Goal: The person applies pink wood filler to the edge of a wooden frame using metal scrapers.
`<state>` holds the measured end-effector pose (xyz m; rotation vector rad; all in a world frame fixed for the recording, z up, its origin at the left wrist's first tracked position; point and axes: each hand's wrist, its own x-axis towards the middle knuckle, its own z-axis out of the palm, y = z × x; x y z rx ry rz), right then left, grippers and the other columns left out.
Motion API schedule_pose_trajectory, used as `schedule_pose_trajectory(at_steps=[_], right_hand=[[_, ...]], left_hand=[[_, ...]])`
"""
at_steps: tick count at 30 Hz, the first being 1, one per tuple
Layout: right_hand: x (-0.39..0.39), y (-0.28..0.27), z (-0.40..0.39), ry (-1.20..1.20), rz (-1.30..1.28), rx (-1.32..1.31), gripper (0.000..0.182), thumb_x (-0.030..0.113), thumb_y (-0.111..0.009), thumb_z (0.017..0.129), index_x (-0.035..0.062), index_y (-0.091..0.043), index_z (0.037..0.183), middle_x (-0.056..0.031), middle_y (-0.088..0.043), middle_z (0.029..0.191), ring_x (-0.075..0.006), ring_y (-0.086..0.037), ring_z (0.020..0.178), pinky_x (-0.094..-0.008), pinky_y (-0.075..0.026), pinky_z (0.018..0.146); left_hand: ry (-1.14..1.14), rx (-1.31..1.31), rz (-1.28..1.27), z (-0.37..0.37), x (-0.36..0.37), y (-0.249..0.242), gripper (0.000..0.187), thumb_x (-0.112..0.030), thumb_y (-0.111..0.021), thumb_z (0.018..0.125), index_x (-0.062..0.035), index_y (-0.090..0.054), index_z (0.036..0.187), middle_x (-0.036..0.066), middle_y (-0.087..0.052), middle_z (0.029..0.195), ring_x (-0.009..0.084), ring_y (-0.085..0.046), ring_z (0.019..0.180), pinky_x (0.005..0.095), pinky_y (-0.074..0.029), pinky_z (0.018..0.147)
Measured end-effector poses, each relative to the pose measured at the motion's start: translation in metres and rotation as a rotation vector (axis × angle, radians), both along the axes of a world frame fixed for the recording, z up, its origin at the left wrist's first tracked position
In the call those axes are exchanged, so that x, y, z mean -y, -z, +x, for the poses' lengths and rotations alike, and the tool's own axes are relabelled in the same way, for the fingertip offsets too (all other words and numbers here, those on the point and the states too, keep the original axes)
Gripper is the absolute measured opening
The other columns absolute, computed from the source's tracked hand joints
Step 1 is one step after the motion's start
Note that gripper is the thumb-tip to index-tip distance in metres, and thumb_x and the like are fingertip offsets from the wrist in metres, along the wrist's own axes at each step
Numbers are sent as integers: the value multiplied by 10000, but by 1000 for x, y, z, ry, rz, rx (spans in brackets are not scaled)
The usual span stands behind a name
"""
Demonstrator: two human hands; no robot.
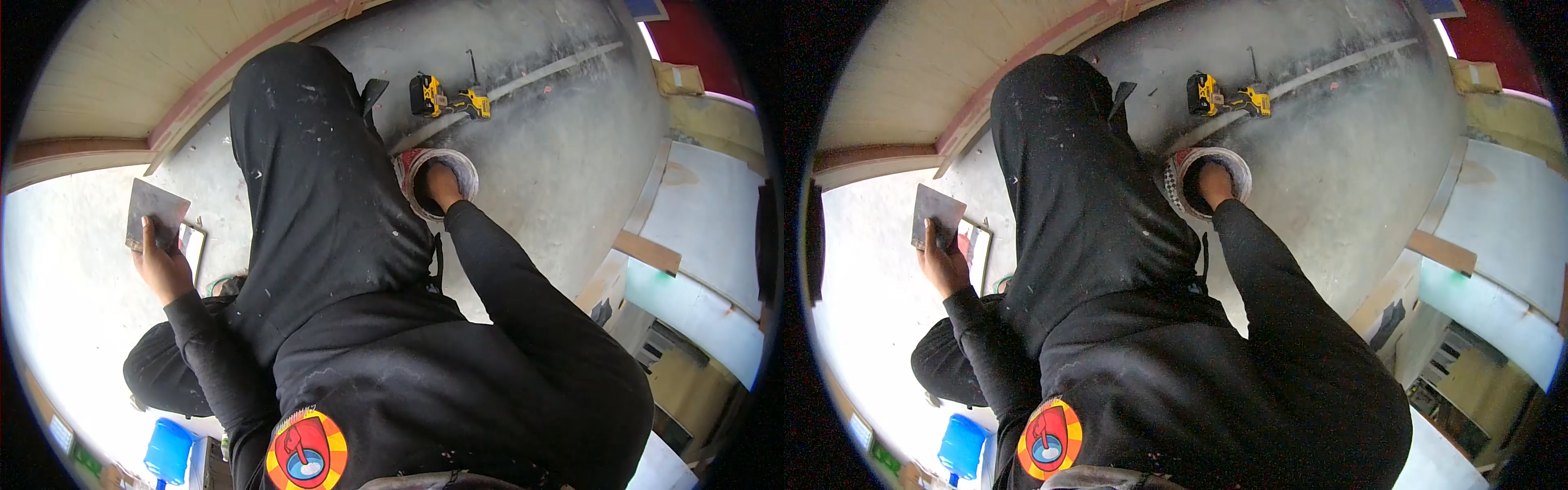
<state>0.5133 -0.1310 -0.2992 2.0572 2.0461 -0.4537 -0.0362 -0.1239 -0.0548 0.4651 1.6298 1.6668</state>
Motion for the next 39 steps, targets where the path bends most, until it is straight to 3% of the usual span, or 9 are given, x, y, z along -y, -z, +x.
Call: schedule_pose_trajectory(at_steps=[3, 10, 16, 21, 25, 28, 30, 36, 39], right_hand=[[4, 14, -7, 164, 94, -128, 188, 120, -600, 877, -17, -729, 882, -243, -709, 957, -385, -699, 875, -476, -559, 795], [0, 25, -14, 140, -78, -118, 226, 122, -546, 895, 30, -731, 985, -212, -721, 994, -361, -703, 948, -430, -556, 844], [-1, 32, 10, -265, 49, -45, 194, 138, -602, 869, -6, -727, 908, -222, -710, 959, -367, -699, 887, -474, -559, 782], [3, 47, 4, 35, 89, -86, 205, 130, -574, 900, -6, -727, 900, -219, -714, 944, -370, -703, 865, -465, -565, 769], [0, 0, -27, 198, 11, -159, 208, 124, -563, 909, -1, -727, 900, -226, -712, 949, -384, -698, 868, -468, -561, 769], [1, 16, -21, 180, -3, -197, 203, 116, -561, 908, -1, -725, 929, -237, -708, 962, -401, -692, 867, -474, -558, 771], [8, 49, -6, -115, 93, -192, 205, 108, -562, 906, -13, -720, 953, -245, -705, 983, -406, -688, 887, -475, -555, 781], [7, 23, -3, 55, -91, 2, 219, 151, -567, 876, 74, -750, 969, -186, -731, 1003, -325, -715, 908, -406, -561, 787], [7, 64, 5, -86, 82, 16, 208, 145, -573, 879, 78, -752, 962, -179, -732, 993, -315, -715, 909, -395, -568, 770]], left_hand=[[-23, 14, -8, 3, -1, -2, 317, -229, -672, 968, 46, -614, 1114, 110, -639, 1051, 181, -620, 950, 288, -519, 791], [1, -144, -75, 1, 6, -1, 397, -249, -681, 955, 23, -587, 1228, 125, -635, 1157, 209, -614, 1036, 334, -520, 830], [-9, -91, -35, 1, 3, 3, 353, -182, -668, 962, 43, -590, 1223, 122, -629, 1125, 218, -626, 1013, 322, -528, 832], [-54, 50, -44, 5, 1, -3, 325, -134, -633, 982, 85, -589, 1218, 136, -619, 1118, 237, -635, 1018, 317, -534, 850], [34, -151, -82, -2, 9, 5, 383, -215, -695, 945, 4, -581, 1238, 108, -632, 1149, 200, -606, 1048, 326, -522, 835], [10, -99, -69, -1, 7, 6, 388, -212, -693, 946, 10, -576, 1241, 113, -629, 1160, 205, -604, 1056, 332, -520, 852], [-3, -60, -74, 0, 5, 3, 385, -205, -690, 949, 16, -573, 1242, 117, -627, 1165, 207, -604, 1059, 335, -520, 863], [42, 7, -57, 10, 3, -2, 383, -181, -680, 956, 43, -559, 1242, 142, -621, 1184, 213, -603, 1080, 333, -515, 898], [44, 29, -57, 11, 2, -4, 386, -187, -683, 955, 38, -559, 1243, 140, -621, 1183, 213, -604, 1081, 330, -515, 900]])
